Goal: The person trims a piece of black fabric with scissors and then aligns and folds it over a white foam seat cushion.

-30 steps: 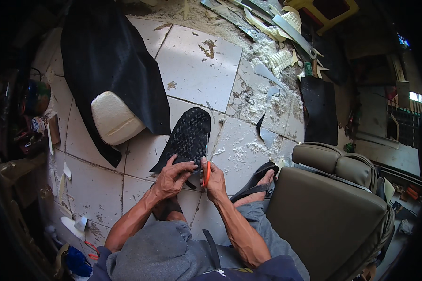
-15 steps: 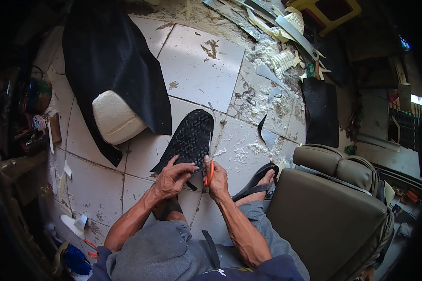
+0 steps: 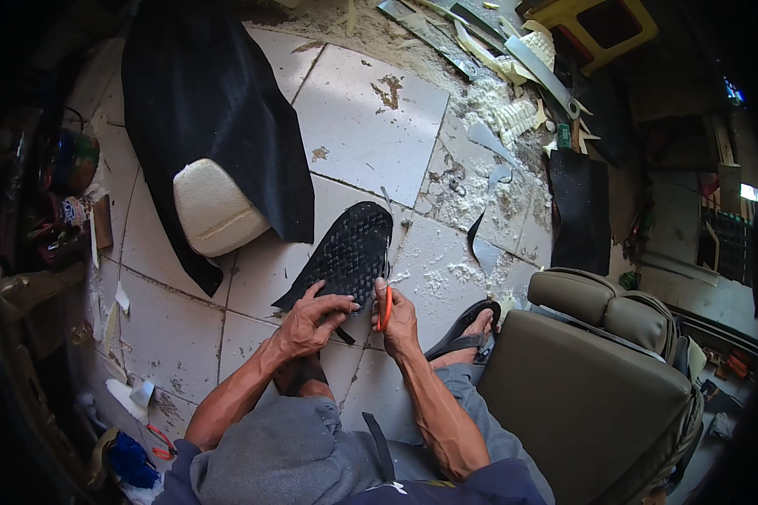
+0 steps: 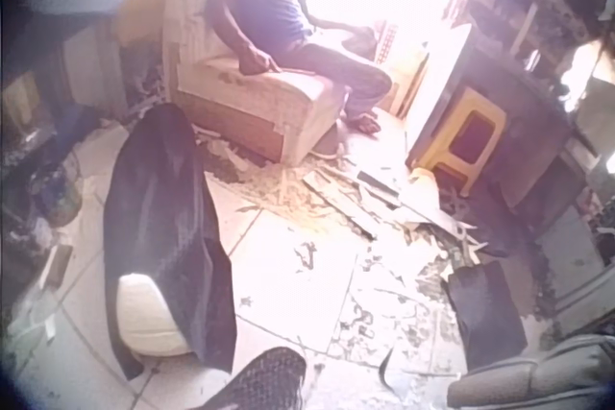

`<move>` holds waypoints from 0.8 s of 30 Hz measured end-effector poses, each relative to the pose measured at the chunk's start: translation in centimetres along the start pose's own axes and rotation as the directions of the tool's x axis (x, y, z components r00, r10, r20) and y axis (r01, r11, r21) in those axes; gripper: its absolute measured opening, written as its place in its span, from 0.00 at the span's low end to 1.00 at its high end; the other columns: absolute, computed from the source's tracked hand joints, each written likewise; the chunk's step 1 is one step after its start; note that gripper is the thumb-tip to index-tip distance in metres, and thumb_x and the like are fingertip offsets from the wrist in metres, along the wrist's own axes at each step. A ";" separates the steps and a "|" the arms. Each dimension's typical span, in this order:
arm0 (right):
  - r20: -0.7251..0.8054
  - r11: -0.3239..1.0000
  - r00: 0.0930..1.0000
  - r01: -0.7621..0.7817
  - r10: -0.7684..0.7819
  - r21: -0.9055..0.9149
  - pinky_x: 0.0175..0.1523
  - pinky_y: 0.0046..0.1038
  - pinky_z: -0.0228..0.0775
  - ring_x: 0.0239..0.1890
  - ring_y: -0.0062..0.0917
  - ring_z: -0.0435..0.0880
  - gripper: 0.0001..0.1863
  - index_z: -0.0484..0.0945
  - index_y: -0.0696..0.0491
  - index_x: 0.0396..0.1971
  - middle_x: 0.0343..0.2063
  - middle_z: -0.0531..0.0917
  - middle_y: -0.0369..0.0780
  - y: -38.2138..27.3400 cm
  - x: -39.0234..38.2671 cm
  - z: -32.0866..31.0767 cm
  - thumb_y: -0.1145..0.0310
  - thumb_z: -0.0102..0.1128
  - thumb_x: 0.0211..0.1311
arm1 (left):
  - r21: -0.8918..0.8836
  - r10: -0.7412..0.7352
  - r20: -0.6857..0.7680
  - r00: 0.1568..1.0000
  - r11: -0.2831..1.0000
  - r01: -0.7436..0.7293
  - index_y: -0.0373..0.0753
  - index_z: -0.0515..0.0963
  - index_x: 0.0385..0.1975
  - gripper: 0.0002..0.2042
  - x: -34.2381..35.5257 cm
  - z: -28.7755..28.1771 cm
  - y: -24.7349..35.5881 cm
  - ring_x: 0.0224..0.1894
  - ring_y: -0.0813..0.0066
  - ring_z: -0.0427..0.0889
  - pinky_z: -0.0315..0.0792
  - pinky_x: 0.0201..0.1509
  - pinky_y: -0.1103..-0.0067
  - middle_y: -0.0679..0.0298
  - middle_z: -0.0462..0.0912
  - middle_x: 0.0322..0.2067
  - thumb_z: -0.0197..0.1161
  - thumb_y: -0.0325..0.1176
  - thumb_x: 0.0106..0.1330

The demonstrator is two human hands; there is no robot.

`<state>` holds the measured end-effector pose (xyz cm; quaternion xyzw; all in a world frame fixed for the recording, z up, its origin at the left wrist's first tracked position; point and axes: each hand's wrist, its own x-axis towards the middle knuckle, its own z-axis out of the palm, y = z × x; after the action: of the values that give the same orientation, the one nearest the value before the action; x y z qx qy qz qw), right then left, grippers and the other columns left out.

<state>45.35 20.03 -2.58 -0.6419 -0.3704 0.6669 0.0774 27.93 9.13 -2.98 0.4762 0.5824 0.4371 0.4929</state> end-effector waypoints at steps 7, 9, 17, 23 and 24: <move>0.031 1.000 0.999 -0.011 0.011 0.006 0.21 0.19 0.62 0.16 0.14 0.71 0.27 0.77 0.52 0.29 0.16 0.72 0.30 -1.1 1.0 -0.7 0.39 0.61 0.68 | 0.010 0.011 -0.015 1.000 1.000 -0.011 0.43 0.82 0.45 0.07 -0.1 -0.1 -0.5 0.57 0.67 0.84 0.53 0.74 0.48 0.67 0.89 0.46 0.63 0.27 0.70; 0.030 0.999 0.999 0.015 -0.014 -0.035 0.22 0.19 0.64 0.16 0.15 0.72 0.27 0.77 0.52 0.29 0.16 0.72 0.30 -0.8 0.9 -0.9 0.39 0.61 0.68 | 0.011 0.007 -0.017 1.000 1.000 -0.007 0.43 0.82 0.45 0.08 -0.1 -0.2 -0.3 0.57 0.67 0.84 0.53 0.74 0.49 0.67 0.89 0.46 0.63 0.27 0.69; -0.004 0.997 1.000 -0.025 0.025 0.074 0.22 0.20 0.65 0.15 0.16 0.72 0.28 0.76 0.52 0.29 0.16 0.71 0.30 -1.8 0.8 -0.2 0.38 0.62 0.66 | 0.028 0.006 0.013 1.000 1.000 -0.006 0.43 0.82 0.46 0.09 -0.2 -0.5 -0.1 0.57 0.67 0.84 0.53 0.75 0.49 0.67 0.89 0.46 0.63 0.26 0.69; 0.020 0.999 1.000 0.020 -0.021 0.043 0.21 0.18 0.63 0.16 0.14 0.71 0.27 0.76 0.50 0.28 0.17 0.71 0.29 -1.2 1.5 -0.6 0.39 0.62 0.66 | -0.011 -0.012 0.004 1.000 1.000 0.012 0.42 0.82 0.45 0.08 0.0 -0.7 0.1 0.55 0.66 0.85 0.51 0.75 0.48 0.67 0.90 0.43 0.62 0.26 0.69; 0.012 0.999 1.000 0.024 -0.025 0.031 0.22 0.19 0.63 0.16 0.14 0.71 0.27 0.77 0.51 0.29 0.18 0.71 0.29 -1.1 1.4 -0.7 0.38 0.62 0.66 | -0.017 -0.019 0.005 1.000 1.000 0.019 0.42 0.82 0.45 0.08 0.1 -0.8 0.1 0.55 0.66 0.85 0.51 0.75 0.48 0.67 0.90 0.42 0.62 0.26 0.69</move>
<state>45.39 21.92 -2.98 -0.6320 -0.3685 0.6754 0.0930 27.19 9.17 -2.77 0.4675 0.5820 0.4359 0.5026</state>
